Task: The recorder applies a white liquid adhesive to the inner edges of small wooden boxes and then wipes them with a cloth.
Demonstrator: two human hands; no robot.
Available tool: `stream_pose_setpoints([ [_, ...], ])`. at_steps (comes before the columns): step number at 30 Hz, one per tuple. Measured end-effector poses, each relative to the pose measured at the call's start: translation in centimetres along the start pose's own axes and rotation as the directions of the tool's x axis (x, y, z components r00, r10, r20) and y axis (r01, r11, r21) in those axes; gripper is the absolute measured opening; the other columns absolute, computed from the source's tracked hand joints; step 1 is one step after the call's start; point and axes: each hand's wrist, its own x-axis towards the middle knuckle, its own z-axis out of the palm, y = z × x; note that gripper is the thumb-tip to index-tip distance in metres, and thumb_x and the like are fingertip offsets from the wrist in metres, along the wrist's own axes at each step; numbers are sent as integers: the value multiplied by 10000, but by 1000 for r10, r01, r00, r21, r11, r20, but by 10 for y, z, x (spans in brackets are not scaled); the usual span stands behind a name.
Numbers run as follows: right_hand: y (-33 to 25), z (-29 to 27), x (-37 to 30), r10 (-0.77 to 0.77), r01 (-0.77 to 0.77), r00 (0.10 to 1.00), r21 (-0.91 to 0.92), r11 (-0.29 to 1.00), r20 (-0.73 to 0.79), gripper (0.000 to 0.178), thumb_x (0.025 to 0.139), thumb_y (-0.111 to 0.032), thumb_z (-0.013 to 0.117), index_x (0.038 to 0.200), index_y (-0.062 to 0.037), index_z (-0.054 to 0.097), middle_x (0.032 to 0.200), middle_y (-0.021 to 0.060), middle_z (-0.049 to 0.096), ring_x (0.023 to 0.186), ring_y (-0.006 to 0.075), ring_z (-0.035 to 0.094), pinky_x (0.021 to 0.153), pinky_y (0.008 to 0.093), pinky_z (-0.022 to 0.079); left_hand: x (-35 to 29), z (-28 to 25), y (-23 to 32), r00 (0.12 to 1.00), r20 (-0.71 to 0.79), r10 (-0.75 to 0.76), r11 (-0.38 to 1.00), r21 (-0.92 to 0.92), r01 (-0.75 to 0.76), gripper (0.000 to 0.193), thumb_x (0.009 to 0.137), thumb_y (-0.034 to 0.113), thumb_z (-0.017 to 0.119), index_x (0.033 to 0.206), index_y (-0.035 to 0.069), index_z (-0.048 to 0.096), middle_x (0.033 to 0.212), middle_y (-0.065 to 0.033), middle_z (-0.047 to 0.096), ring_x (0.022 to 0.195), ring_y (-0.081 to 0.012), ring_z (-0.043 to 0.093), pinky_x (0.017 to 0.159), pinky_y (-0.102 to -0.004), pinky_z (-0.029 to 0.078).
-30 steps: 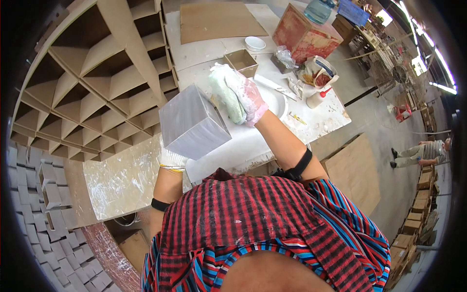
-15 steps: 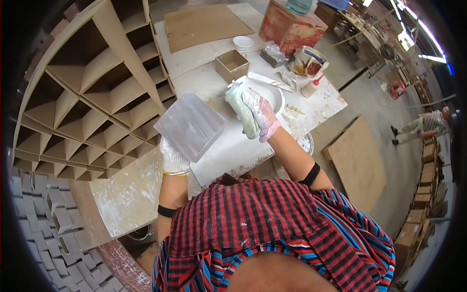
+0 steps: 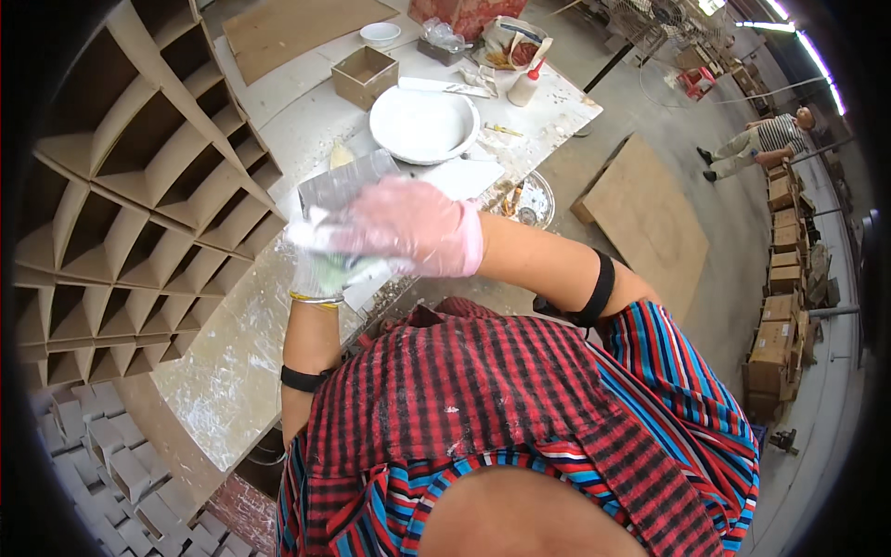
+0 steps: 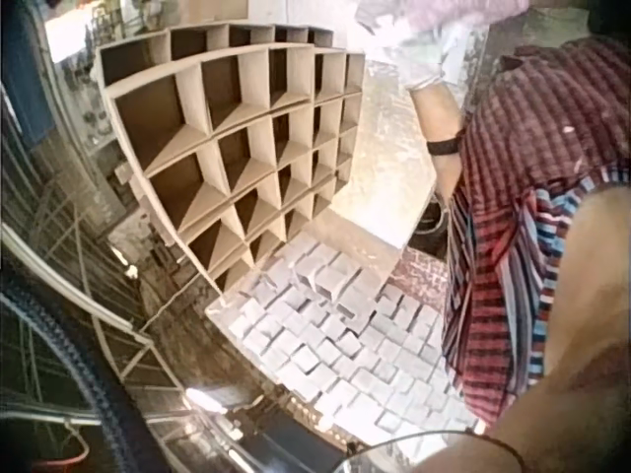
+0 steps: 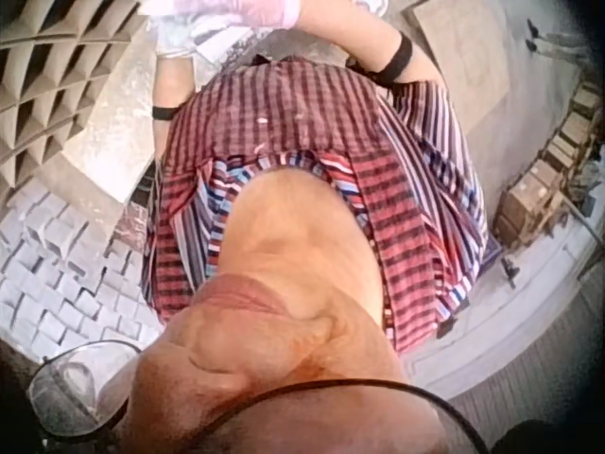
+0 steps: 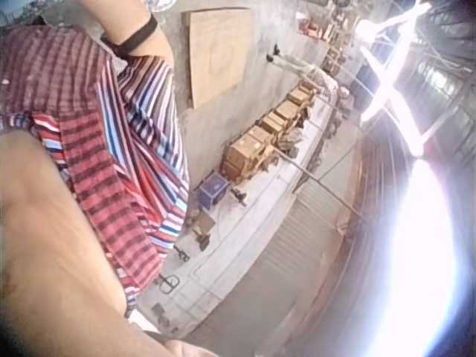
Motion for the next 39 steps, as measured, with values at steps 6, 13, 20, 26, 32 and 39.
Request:
stream_pose_setpoints([
  [6,10,22,-1,-133,129,990,-81,988,-50,470,789,-235,604,1242,-178,492,1108,104,569,972,282,567,776,384,482,-30,9,-15,993,-114,14,996,85,-4,401,933,352,433,1193,58,511,1149,-116,565,992,-256,573,841,-378,498],
  [13,41,-3,-3,82,-56,987,184,981,-135,584,786,-209,658,1320,-169,425,1038,103,596,972,285,574,812,380,481,-65,2,-62,969,-228,91,987,147,-58,408,943,354,417,1191,41,500,1116,-109,575,965,-253,586,830,-393,510],
  [20,-26,26,-39,-165,194,979,318,928,-117,627,794,-208,647,1357,-234,372,1042,86,601,945,277,583,803,385,469,-105,-22,-101,980,189,56,996,-78,-42,459,950,392,365,1246,55,459,1179,-117,539,1041,-268,547,880,-404,482],
  [26,-6,46,-40,88,73,982,759,647,-169,634,801,-79,619,1370,-136,343,1049,78,607,916,227,588,812,313,467,-162,-19,-126,951,228,209,961,-230,-156,524,961,421,274,1313,53,398,1304,-147,457,1145,-301,477,982,-424,389],
  [32,-115,42,-65,-213,234,970,712,663,-120,660,804,-104,624,1385,-194,324,1005,68,600,904,209,583,775,334,478,-219,-20,-111,889,-151,433,855,381,-352,518,955,420,283,1307,60,405,1310,-133,455,1193,-287,441,1002,-402,367],
  [39,-122,87,-24,-340,315,937,613,724,-80,623,806,-210,637,1358,-258,352,948,91,590,893,282,581,789,388,475,-248,-40,-115,905,65,420,899,-168,-405,486,956,403,319,1296,70,418,1312,-114,456,1203,-268,430,1013,-386,353],
])
